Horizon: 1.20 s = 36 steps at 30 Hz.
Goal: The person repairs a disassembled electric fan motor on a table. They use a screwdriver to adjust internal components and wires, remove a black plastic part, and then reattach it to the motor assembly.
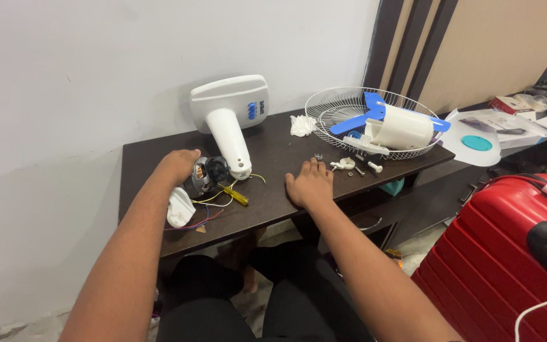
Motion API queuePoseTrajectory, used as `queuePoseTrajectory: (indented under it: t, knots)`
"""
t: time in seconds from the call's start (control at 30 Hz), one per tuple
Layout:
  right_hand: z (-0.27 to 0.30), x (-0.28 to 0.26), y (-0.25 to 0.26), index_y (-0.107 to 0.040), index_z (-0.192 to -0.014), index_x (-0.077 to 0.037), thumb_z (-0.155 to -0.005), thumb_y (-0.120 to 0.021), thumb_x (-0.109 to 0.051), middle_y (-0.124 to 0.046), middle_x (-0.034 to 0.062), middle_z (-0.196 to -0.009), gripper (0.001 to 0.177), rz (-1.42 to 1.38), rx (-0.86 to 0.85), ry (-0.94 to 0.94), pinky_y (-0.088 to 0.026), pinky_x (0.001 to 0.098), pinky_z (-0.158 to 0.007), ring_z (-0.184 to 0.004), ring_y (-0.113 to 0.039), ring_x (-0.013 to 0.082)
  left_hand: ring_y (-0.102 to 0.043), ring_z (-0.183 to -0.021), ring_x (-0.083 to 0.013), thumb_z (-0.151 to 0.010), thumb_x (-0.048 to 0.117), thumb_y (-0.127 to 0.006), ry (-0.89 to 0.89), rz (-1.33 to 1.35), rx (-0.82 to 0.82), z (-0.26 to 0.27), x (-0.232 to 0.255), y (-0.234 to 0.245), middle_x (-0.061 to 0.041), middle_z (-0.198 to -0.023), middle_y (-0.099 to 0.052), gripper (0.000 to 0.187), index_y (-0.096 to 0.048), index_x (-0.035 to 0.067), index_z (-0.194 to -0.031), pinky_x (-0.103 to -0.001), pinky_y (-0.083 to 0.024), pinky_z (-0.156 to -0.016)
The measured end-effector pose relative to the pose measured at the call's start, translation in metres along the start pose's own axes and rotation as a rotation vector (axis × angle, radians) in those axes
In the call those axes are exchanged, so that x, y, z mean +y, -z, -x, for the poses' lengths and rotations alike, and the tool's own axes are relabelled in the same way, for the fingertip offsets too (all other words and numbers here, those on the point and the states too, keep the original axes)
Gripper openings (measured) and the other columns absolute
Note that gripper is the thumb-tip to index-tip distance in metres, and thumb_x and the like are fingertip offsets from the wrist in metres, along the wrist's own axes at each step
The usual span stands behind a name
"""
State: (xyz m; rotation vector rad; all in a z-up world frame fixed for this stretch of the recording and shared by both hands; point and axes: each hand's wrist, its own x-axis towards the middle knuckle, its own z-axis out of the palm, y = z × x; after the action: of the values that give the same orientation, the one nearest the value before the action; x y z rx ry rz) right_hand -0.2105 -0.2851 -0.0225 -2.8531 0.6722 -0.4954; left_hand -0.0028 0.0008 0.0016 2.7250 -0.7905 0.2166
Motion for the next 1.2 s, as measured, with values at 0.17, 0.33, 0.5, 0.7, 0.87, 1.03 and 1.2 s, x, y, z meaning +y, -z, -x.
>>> queuePoseTrajectory:
  t: [0.17,0.33,0.5,0.7,0.87,1.03,1.2]
  knots:
    - [-0.001,-0.001,0.002,-0.041,-0.148,0.004,-0.098,-0.045,-0.051,-0.030,0.0209,-0.163,0.075,0.012,-0.022,-0.009,-0.022,0.0516,-0.119,-0.151,-0.026,0.0349,-0.068,-0.110,-0.0392,-0.110,0.034,-0.036,0.018,0.031,0.007,0.001,0.001,0.001,-0.022,-0.125,-0.069,0.048,-0.068,0.002,-0.125,-0.047,-0.052,-0.100]
    - [0.000,-0.001,0.001,-0.040,-0.149,0.003,-0.098,-0.045,-0.052,-0.030,0.0204,-0.164,0.075,0.007,-0.024,-0.011,-0.022,0.0511,-0.120,-0.151,-0.025,0.0343,-0.071,-0.107,-0.0388,-0.110,0.033,-0.034,0.042,0.009,-0.024,0.006,0.008,0.007,-0.021,-0.125,-0.069,0.048,-0.066,0.003,-0.128,-0.047,-0.054,-0.096]
    - [-0.001,-0.002,0.002,-0.037,-0.151,0.002,-0.098,-0.044,-0.053,-0.027,0.0200,-0.164,0.076,0.006,-0.044,-0.022,-0.020,0.0518,-0.120,-0.152,-0.023,0.0345,-0.068,-0.110,-0.0399,-0.109,0.033,-0.034,0.036,0.015,-0.010,0.002,0.004,0.003,-0.021,-0.126,-0.068,0.047,-0.067,0.003,-0.127,-0.047,-0.052,-0.099]
    - [0.000,-0.002,0.004,-0.036,-0.151,0.002,-0.098,-0.043,-0.052,-0.027,0.0196,-0.165,0.077,0.002,-0.054,-0.028,-0.020,0.0515,-0.120,-0.153,-0.022,0.0341,-0.066,-0.114,-0.0404,-0.109,0.031,-0.034,-0.049,-0.051,0.032,-0.005,-0.003,-0.004,-0.021,-0.125,-0.069,0.047,-0.069,0.003,-0.122,-0.048,-0.050,-0.102]
    - [0.001,-0.003,0.005,-0.037,-0.151,0.002,-0.099,-0.042,-0.052,-0.027,0.0204,-0.165,0.076,0.018,-0.056,-0.020,-0.020,0.0511,-0.121,-0.153,-0.023,0.0341,-0.071,-0.104,-0.0387,-0.110,0.033,-0.034,0.050,0.029,-0.028,0.001,0.004,0.003,-0.021,-0.122,-0.070,0.048,-0.068,0.002,-0.123,-0.047,-0.055,-0.095]
    - [0.000,-0.003,0.005,-0.036,-0.152,0.003,-0.099,-0.041,-0.051,-0.027,0.0206,-0.165,0.076,0.024,-0.066,-0.019,-0.020,0.0517,-0.121,-0.153,-0.022,0.0339,-0.071,-0.102,-0.0383,-0.109,0.033,-0.035,0.025,0.035,-0.003,0.006,0.007,0.007,-0.020,-0.122,-0.070,0.047,-0.068,0.003,-0.124,-0.047,-0.056,-0.093]
    - [-0.001,-0.002,0.005,-0.034,-0.153,0.003,-0.099,-0.041,-0.052,-0.026,0.0209,-0.165,0.077,0.030,-0.077,-0.017,-0.019,0.0520,-0.121,-0.153,-0.021,0.0342,-0.068,-0.107,-0.0390,-0.108,0.033,-0.036,0.024,0.078,0.033,0.004,0.004,0.004,-0.021,-0.124,-0.069,0.047,-0.068,0.003,-0.124,-0.047,-0.052,-0.096]
